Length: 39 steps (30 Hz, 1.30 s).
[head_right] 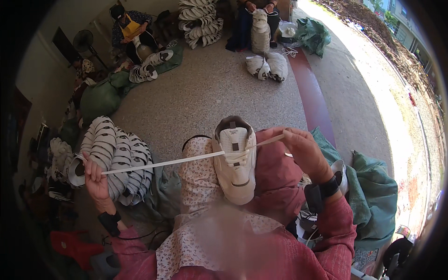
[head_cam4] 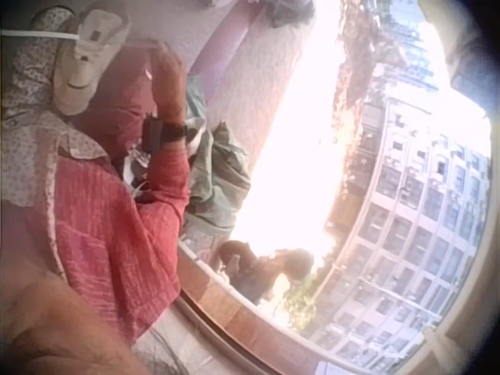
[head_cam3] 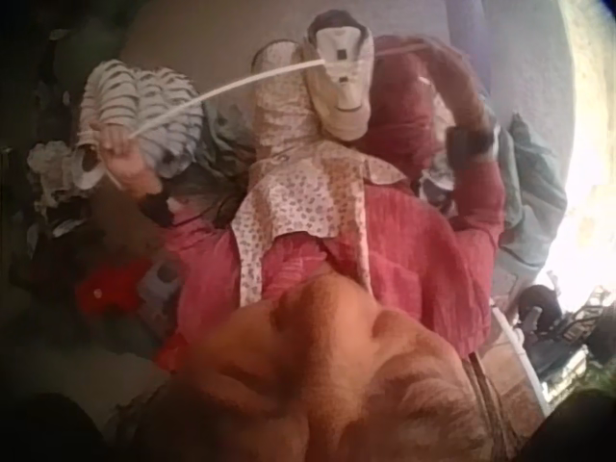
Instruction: The person sits on the floor and threads a white shoelace through the eyelets of a white sneaker. They repeatedly pull the lace through the holes and adjust the tension to secure the lacing pattern.
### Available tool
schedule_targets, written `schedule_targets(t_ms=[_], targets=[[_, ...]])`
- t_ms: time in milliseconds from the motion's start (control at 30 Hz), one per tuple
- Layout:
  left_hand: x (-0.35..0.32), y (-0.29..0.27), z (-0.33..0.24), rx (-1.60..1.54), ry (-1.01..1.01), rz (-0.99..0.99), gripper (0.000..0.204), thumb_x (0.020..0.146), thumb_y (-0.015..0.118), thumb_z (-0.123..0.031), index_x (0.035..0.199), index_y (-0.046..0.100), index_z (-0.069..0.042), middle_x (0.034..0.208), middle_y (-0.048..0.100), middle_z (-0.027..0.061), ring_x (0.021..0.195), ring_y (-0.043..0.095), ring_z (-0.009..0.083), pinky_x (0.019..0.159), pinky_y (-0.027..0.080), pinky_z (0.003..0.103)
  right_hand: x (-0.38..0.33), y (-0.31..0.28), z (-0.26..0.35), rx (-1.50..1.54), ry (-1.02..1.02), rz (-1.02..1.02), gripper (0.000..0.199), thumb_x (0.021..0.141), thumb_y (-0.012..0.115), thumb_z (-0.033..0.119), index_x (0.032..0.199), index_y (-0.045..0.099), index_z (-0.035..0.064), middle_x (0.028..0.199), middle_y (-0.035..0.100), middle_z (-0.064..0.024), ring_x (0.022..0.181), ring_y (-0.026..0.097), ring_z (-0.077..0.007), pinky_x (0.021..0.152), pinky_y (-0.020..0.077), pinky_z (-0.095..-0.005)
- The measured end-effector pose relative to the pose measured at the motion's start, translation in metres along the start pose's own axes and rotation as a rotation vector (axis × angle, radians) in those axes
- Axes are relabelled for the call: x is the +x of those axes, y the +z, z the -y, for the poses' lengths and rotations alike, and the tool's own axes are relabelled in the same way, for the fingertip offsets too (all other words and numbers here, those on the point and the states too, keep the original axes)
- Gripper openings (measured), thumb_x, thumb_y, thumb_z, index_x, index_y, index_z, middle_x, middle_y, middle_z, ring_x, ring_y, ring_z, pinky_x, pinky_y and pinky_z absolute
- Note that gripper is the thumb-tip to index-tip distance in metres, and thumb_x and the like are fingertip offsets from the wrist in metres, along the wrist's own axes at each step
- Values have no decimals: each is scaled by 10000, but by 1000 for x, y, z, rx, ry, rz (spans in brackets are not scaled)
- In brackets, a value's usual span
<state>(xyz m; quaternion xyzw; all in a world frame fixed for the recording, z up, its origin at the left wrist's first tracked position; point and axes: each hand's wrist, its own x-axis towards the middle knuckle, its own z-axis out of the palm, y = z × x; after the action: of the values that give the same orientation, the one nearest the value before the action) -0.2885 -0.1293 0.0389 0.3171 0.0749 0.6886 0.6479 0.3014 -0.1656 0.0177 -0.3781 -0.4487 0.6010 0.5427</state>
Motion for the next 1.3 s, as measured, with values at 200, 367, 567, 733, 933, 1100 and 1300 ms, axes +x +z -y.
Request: schedule_targets(t_ms=[200, 367, 567, 733, 933, 1100, 1300], targets=[[6, -21, 0, 133, 37, -7, 294, 1113, 329, -189, 1228, 528, -5, 719, 411, 4, 500, 278, 85, 414, 248, 242, -36, -93, 31, 852, -467, 51, 290, 1061, 471, 261, 849, 531, 73, 863, 571, -60, 929, 560, -219, 1076, 386, -460], [2, -5, 5, 313, 91, -224, 281, 1104, 383, -231, 1151, 567, -25, 656, 358, -33, 485, 261, 69, 418, 230, 232, -77, -133, 32, 969, -463, -437, 224, 1038, 544, 214, 1079, 575, -4, 929, 584, -65, 864, 554, -200, 960, 462, -404], [24, 52, 98, 909, -234, -150, 315, 1054, 530, -312, 1035, 654, -24, 595, 363, -81, 490, 274, 15, 447, 203, 210, -89, -228, -26, 422, -288, -699, 381, 1005, 617, 165, 1305, 527, -52, 1042, 655, -105, 717, 559, -115, 605, 458, -236], [28, 76, 192, 1133, -354, 306, 241, 1014, 606, -220, 974, 730, -18, 780, 592, -5, 722, 535, 60, 645, 434, 219, -13, -33, -11, -371, -134, -496, 311, 985, 639, 135, 1260, 626, -9, 1015, 718, -93, 722, 609, -72, 580, 463, -199], [49, 90, 270, 1285, -130, 592, 155, 945, 670, -178, 977, 752, -51, 965, 702, 50, 924, 608, 196, 880, 483, 330, 21, 50, -49, -1146, -441, -138, 121, 920, 652, 125, 1017, 694, 67, 937, 700, -81, 790, 679, -222, 645, 525, -349], [53, 88, 290, 1425, 20, 689, 134, 893, 719, -186, 947, 765, -73, 997, 706, 40, 997, 580, 225, 916, 472, 351, 27, 61, -64, -1544, -463, -91, 25, 890, 602, 136, 897, 599, 112, 793, 606, -67, 771, 667, -290, 634, 518, -436], [42, 76, 295, 1444, 71, 671, 121, 865, 741, -198, 910, 774, -91, 985, 674, 12, 1011, 523, 235, 931, 451, 350, 22, 64, -66, -1655, -460, -2, 47, 896, 642, 141, 912, 653, 98, 879, 632, -89, 777, 642, -306, 645, 503, -409]])
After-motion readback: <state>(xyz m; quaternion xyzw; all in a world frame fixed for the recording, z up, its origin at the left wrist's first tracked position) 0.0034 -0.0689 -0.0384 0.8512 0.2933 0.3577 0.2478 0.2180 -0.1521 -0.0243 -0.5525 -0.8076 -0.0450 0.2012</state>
